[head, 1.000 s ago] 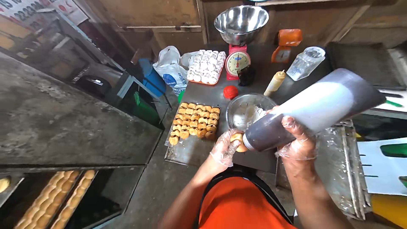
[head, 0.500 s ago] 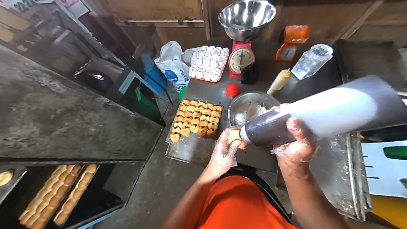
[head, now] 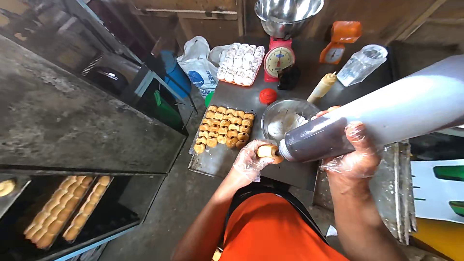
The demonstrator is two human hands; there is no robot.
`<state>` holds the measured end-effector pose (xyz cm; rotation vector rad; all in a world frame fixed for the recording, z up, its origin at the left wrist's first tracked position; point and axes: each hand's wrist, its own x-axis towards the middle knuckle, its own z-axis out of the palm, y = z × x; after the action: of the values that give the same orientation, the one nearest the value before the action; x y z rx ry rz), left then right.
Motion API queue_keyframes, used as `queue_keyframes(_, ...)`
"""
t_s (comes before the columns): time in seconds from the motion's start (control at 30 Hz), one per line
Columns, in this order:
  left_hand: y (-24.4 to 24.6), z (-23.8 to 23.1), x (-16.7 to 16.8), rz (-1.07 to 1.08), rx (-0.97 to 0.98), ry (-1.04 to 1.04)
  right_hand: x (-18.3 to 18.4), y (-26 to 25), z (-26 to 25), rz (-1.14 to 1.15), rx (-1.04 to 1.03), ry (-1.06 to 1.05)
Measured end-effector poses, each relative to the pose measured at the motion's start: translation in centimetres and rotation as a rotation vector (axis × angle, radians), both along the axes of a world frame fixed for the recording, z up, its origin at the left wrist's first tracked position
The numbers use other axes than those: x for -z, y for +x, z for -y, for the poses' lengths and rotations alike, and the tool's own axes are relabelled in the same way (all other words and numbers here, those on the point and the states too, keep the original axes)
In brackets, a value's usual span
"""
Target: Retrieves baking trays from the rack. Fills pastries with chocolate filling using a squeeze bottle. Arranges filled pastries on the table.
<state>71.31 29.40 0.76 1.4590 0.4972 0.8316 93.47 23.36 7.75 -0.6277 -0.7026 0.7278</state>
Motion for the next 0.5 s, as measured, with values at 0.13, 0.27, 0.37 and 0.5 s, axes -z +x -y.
queue_keyframes(0.13,-0.03,0.25,0.10,0.019,-0.007,-0.015,-0.30,-0.17,-0.07,0.041,0.028,0.006)
queue_keyframes(0.27,-0.14,0.34,0.19,0.044,-0.010,-0.026,-0.49,-0.36,-0.16,0.032,0.070,0.001)
queue_keyframes(0.37,-0.25,0.42,0.36,0.064,0.003,-0.043,-0.50,-0.36,-0.12,0.029,0.058,0.016)
queue_keyframes(0.5,-0.31,0.57,0.42,0.094,0.002,-0.050,-0.59,-0.43,-0.04,0.033,0.069,0.012)
